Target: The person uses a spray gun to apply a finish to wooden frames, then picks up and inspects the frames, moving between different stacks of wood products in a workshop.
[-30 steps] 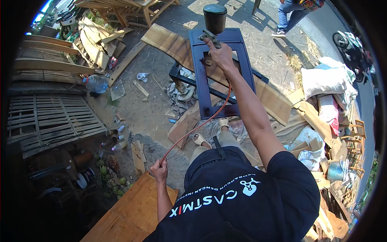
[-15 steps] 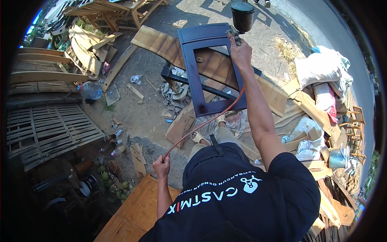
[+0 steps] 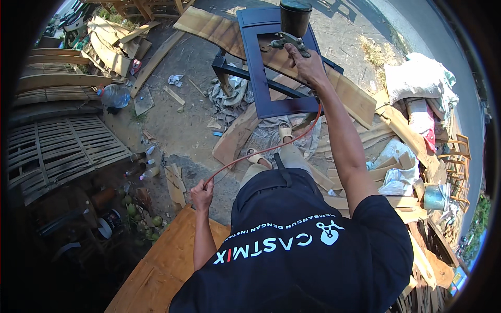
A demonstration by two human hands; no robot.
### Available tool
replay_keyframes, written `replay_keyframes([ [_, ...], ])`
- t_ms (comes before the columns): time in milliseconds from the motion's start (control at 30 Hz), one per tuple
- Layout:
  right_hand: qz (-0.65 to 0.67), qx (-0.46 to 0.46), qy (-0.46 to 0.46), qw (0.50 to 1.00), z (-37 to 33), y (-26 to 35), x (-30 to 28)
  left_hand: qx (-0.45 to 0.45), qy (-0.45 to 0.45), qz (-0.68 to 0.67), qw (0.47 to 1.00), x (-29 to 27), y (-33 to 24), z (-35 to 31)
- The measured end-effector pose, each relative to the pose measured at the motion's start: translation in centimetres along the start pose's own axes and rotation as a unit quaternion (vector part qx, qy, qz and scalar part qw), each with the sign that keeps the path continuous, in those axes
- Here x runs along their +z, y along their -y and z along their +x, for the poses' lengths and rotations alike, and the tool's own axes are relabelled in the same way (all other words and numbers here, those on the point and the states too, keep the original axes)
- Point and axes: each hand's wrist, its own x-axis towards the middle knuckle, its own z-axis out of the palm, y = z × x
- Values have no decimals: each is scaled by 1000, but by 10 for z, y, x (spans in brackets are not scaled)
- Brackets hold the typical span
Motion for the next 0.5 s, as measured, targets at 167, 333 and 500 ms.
replay_keyframes([
  [167,-27,28,14,999,-64,-32,-12,15,12,-7,1000,4,12,-12],
  [333,-9,72,36,997,-162,-35,-20,62,42,8,997,7,34,-16],
  [500,20,102,52,993,-243,-42,-27,92,101,20,990,8,45,-12],
])
